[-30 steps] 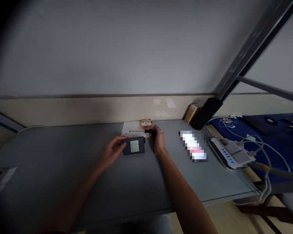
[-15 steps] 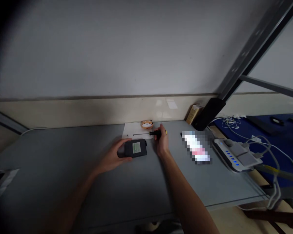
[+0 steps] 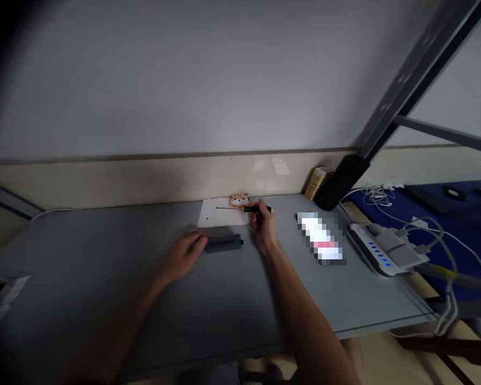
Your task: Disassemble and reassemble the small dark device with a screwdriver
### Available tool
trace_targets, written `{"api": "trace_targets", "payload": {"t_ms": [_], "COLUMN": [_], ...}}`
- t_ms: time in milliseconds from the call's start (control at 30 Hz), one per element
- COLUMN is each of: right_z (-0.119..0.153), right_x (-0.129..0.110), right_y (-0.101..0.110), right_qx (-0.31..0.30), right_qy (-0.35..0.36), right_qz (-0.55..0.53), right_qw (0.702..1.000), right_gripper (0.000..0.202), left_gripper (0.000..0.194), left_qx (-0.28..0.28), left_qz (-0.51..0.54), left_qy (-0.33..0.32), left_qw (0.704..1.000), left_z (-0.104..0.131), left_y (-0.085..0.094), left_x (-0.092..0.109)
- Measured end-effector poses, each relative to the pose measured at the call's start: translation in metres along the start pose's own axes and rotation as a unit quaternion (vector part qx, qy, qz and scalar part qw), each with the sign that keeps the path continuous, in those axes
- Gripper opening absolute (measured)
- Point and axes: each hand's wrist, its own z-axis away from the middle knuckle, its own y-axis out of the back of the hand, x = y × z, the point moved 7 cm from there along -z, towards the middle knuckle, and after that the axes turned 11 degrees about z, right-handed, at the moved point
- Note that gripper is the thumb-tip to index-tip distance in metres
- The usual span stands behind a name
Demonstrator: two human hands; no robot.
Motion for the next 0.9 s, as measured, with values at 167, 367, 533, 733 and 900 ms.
{"api": "trace_targets", "payload": {"t_ms": [167,367,533,733,900], "right_z": [0.003,0.009,0.012,0.012,0.01], "right_x": [0.0,0.0,0.003,0.004,0.007], "right_y": [-0.003,-0.011,-0.016,-0.018,-0.016], "right_qx": [-0.01,-0.026,-0.025,-0.013,-0.007], "right_qy": [0.027,0.059,0.049,0.048,0.039], "right_qz": [0.024,0.084,0.109,0.116,0.108], "right_qw": [0.999,0.994,0.992,0.992,0.993], "right_gripper": [0.06,0.065,0.064,0.059,0.062], "left_gripper": [0.045,0.042,0.024,0.023,0.025], "left_qx": [0.053,0.098,0.134,0.135,0.134], "left_qz": [0.012,0.014,-0.015,-0.03,-0.028], "left_qy": [0.041,0.007,-0.056,-0.107,-0.108], "left_qw": [0.998,0.995,0.989,0.985,0.985], "left_z": [0.002,0.003,0.008,0.015,0.015], "left_y": [0.004,0.01,0.016,0.016,0.016], "left_x": [-0.011,-0.006,0.008,0.023,0.023]}}
